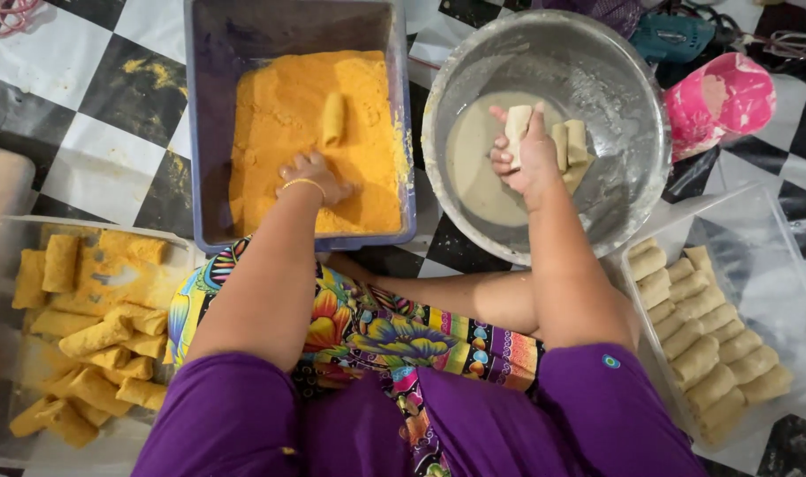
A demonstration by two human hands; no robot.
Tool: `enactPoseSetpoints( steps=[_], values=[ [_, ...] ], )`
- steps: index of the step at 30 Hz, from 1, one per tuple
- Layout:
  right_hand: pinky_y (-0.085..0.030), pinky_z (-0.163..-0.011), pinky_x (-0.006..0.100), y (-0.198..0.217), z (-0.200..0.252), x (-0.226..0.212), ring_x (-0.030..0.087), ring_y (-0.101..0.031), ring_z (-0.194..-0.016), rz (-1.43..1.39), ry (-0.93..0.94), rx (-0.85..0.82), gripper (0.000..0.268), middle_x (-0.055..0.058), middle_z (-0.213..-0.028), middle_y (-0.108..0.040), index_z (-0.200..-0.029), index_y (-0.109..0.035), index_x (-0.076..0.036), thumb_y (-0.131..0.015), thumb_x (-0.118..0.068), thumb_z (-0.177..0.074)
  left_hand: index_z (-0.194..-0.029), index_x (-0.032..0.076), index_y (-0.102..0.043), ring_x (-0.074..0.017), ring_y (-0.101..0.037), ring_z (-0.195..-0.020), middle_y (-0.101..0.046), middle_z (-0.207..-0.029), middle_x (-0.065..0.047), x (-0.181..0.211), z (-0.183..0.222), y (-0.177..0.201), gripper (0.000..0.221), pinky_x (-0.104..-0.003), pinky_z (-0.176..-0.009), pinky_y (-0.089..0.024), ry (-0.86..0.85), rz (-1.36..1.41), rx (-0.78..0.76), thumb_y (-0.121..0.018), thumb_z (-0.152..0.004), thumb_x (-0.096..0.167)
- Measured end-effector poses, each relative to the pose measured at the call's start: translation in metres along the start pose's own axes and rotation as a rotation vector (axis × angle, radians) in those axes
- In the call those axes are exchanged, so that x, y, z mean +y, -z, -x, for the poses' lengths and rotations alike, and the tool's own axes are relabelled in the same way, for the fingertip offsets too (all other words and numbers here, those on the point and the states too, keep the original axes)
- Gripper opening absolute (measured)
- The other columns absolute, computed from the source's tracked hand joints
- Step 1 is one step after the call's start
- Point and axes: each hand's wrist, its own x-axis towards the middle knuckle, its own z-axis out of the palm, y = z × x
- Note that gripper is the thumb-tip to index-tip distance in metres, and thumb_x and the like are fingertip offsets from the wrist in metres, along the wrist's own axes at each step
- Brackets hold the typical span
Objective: Coating rolled food items with liquid batter and orange seasoning powder by hand
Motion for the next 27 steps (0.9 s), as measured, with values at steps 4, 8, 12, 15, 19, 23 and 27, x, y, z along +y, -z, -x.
enactPoseSetpoints(
  steps=[4, 8, 12, 15, 19, 23, 27],
  values=[
    [-0.055, -0.053, 0.026, -0.002, 0.0, -0.005, 0.015, -0.061, -0.062, -0.056, 0.052, -0.026, 0.067, 0.0, -0.078, -0.059, -0.135, -0.068, -0.02, -0.042, -0.068, -0.096, -0.16, 0.012, -0.026, -0.0443, -0.038, -0.146, -0.032, -0.16, -0.016, -0.003, -0.04, -0.037, 0.095, -0.054, -0.12, -0.033, -0.05, -0.117, -0.281, -0.057, -0.089, 0.068],
    [-0.049, -0.05, 0.023, -0.009, 0.016, -0.006, 0.012, -0.053, -0.056, -0.088, 0.1, 0.003, 0.075, -0.003, -0.069, -0.054, -0.114, -0.075, -0.018, -0.052, -0.08, -0.079, -0.147, 0.01, -0.037, -0.0409, -0.046, -0.142, -0.044, -0.152, -0.021, -0.023, -0.088, -0.088, 0.104, -0.049, -0.115, -0.042, -0.035, 0.065, -0.294, -0.071, -0.075, 0.077],
    [-0.041, -0.043, 0.024, -0.001, 0.007, -0.006, 0.012, -0.047, -0.05, -0.091, 0.123, -0.009, 0.074, -0.002, -0.065, -0.046, -0.114, -0.074, -0.019, -0.042, -0.079, -0.085, -0.144, 0.007, -0.038, -0.0427, -0.054, -0.135, -0.053, -0.147, -0.025, -0.03, -0.113, -0.108, 0.099, -0.053, -0.107, -0.05, -0.005, 0.172, -0.318, -0.08, -0.076, 0.067],
    [-0.057, -0.047, 0.027, -0.009, 0.012, -0.001, 0.022, -0.072, -0.065, -0.004, 0.198, 0.071, 0.054, 0.008, -0.09, -0.07, -0.136, -0.066, -0.017, -0.034, -0.049, -0.106, -0.141, 0.002, -0.046, -0.0408, -0.059, -0.129, -0.062, -0.138, -0.023, -0.027, -0.096, -0.088, 0.096, -0.053, -0.103, -0.053, 0.015, 0.36, -0.366, -0.093, -0.072, 0.049],
    [-0.057, -0.066, 0.031, -0.052, 0.062, 0.024, 0.029, -0.072, -0.094, 0.633, 0.539, -0.175, 0.052, 0.017, -0.124, -0.071, -0.141, -0.059, -0.01, -0.073, -0.023, -0.093, -0.119, 0.002, -0.065, -0.0245, -0.059, -0.102, -0.065, -0.115, -0.01, -0.021, -0.086, -0.074, 0.042, -0.042, -0.091, -0.051, -0.356, -0.3, -0.372, -0.062, -0.093, 0.035],
    [-0.047, -0.113, 0.036, -0.093, 0.068, 0.069, 0.026, -0.062, -0.128, 1.389, 0.883, -0.549, 0.033, 0.007, -0.129, -0.073, -0.122, -0.075, -0.009, -0.079, -0.018, -0.09, -0.148, 0.029, -0.054, -0.0291, -0.058, -0.136, -0.061, -0.149, -0.007, -0.016, -0.102, -0.077, 0.102, -0.044, -0.111, -0.052, -0.643, -0.543, -0.286, -0.066, -0.064, 0.086],
    [-0.055, -0.102, 0.043, -0.083, 0.046, 0.075, 0.035, -0.069, -0.108, 1.488, 1.176, -0.432, 0.028, 0.016, -0.114, -0.077, -0.118, -0.076, 0.001, -0.065, -0.001, -0.092, -0.133, 0.007, -0.066, -0.0352, -0.059, -0.132, -0.067, -0.134, -0.02, 0.013, -0.026, -0.032, 0.076, -0.046, -0.113, -0.045, -0.081, 0.601, -0.317, -0.047, -0.092, 0.068]
  ],
)
